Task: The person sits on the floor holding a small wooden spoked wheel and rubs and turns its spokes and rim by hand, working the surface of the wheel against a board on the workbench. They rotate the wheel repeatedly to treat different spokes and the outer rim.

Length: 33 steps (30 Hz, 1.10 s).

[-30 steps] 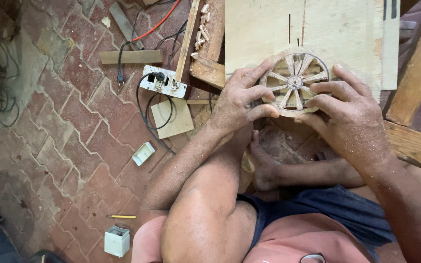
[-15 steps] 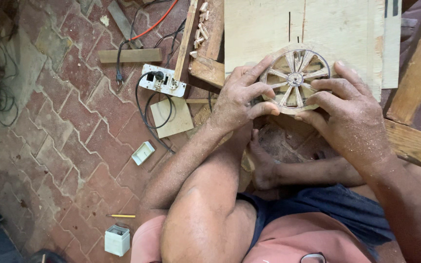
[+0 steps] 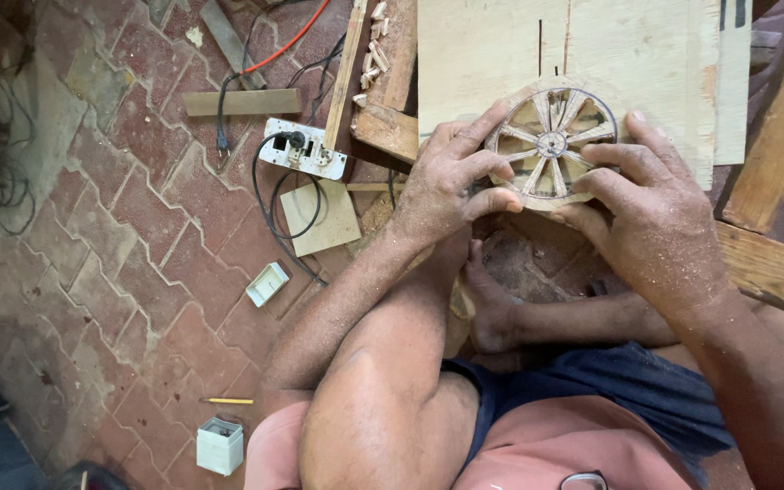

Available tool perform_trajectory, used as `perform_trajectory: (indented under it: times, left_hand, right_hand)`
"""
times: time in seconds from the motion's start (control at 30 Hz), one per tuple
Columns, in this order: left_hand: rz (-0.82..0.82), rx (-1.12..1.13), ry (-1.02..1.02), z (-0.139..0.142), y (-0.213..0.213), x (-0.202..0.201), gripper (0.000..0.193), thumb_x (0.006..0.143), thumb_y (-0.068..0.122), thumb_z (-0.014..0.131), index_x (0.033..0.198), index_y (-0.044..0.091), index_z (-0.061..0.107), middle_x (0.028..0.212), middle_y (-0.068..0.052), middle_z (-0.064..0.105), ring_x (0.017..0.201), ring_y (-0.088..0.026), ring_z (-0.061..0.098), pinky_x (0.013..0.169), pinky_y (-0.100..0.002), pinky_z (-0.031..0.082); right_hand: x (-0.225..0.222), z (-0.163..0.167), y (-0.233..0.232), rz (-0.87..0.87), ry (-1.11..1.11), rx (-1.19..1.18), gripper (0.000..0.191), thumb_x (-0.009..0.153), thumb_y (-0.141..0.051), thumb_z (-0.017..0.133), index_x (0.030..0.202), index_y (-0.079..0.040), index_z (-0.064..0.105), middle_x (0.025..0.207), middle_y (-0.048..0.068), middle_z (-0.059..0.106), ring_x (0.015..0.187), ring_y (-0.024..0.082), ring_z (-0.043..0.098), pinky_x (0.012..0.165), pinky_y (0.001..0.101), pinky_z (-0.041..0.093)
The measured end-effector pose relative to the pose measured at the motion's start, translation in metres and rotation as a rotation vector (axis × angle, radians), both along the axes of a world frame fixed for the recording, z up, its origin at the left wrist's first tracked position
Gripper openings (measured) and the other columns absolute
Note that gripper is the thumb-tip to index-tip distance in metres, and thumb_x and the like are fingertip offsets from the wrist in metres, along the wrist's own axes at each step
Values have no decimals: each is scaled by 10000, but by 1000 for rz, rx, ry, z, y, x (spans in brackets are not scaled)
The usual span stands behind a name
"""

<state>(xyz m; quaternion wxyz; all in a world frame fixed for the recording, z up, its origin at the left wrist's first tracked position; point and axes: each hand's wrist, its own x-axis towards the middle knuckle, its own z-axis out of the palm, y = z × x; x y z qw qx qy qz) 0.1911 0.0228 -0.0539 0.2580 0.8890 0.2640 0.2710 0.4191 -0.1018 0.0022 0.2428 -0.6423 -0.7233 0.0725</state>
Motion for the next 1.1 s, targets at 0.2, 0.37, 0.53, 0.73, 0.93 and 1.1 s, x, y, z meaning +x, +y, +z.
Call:
perform_trajectory:
  times: [0.2, 0.37, 0.53, 0.73, 0.93, 1.1]
  left_hand:
    - [10, 17, 8, -2, 0, 1, 438, 802, 539, 825, 948, 138, 727, 1620, -45, 452, 1304, -280, 556, 1127, -401, 499]
    - [10, 22, 23, -1, 1, 1, 445, 818, 535, 822, 980, 131, 728, 1625, -58, 449, 1309, -286, 551, 1132, -409, 492]
    - [11, 19, 23, -1, 1, 3, 443, 819, 528, 820, 982, 130, 717, 1638, -55, 428, 1315, -285, 542, 1138, -406, 492]
    - [20, 9, 35, -1, 1, 4, 440, 815, 529, 816, 977, 133, 715, 1642, -30, 422, 1313, -270, 545, 1136, -387, 504]
    - [34, -9, 40, -2, 0, 6, 429, 808, 530, 816, 961, 141, 719, 1638, -20, 425, 1309, -263, 541, 1131, -376, 505]
    - [37, -25, 38, 0, 1, 5, 414, 816, 504, 829, 981, 139, 723, 1643, -21, 428, 1292, -266, 551, 1132, -384, 505]
  right_hand:
    - [-1, 2, 0, 7, 30, 22, 278, 788, -162, 880, 1006, -64, 737, 1306, 110, 680, 1443, 379, 544, 1205, 470, 476]
    - [-1, 3, 0, 5, 20, 18, 275, 778, -129, 871, 1004, -55, 735, 1307, 116, 680, 1437, 382, 540, 1194, 476, 475]
    - [-1, 4, 0, 2, 34, 20, 261, 797, -131, 871, 997, -52, 724, 1316, 118, 675, 1455, 370, 529, 1203, 475, 471]
    - [-1, 3, 1, 1, 8, 16, 246, 804, -111, 853, 1002, -50, 721, 1327, 113, 675, 1464, 371, 517, 1213, 476, 465]
    - [-2, 2, 1, -5, 9, 10, 252, 807, -111, 852, 1004, -45, 709, 1344, 111, 668, 1469, 375, 513, 1213, 480, 463]
    - [-2, 0, 1, -6, 20, 18, 266, 815, -114, 854, 1016, -42, 695, 1343, 106, 665, 1474, 376, 517, 1210, 480, 471]
